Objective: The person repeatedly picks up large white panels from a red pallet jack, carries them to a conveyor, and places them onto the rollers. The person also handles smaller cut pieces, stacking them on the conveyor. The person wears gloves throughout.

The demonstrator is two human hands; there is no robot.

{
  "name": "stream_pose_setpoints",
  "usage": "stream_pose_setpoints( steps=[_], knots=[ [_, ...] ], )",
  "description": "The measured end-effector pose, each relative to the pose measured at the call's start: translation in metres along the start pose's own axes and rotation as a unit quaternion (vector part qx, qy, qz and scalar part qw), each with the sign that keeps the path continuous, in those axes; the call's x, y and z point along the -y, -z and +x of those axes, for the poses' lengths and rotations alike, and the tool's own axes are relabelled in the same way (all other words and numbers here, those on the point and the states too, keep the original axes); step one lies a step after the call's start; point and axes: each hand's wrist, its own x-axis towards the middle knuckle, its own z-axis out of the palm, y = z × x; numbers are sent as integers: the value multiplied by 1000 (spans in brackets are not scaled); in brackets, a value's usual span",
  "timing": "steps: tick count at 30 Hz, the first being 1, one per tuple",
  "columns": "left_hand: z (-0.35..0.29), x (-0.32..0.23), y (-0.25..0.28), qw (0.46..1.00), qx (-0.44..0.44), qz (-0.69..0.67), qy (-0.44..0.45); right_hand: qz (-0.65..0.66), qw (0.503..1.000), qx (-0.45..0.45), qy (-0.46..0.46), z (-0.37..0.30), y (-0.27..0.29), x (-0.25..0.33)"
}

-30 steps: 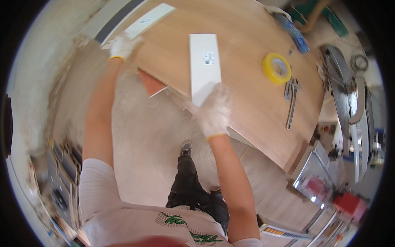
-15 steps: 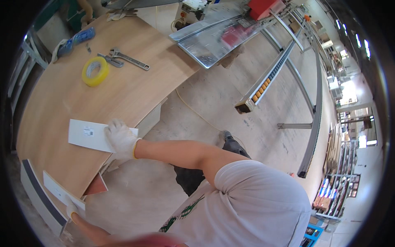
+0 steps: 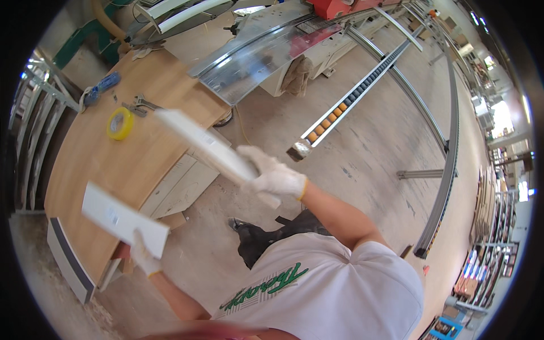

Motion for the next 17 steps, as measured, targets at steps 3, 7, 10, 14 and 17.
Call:
stream_pose_setpoints(
  steps=[3,7,10,14,17],
  knots=[
    [-81,-11,-156,983,147,101,-45,115,990,-81,3,-38,70,-40],
    [-177,-13,-341,953,299,45,3,-19,980,-195,-39,-84,178,-77],
    [-210,-6,-457,942,322,93,22,-83,962,-246,-80,-93,250,-91],
    [-207,33,-574,944,329,10,37,-212,933,-262,-130,-34,337,-104],
    [-154,89,-634,943,268,197,-12,-305,911,-234,-147,36,386,-125]
  ],
)
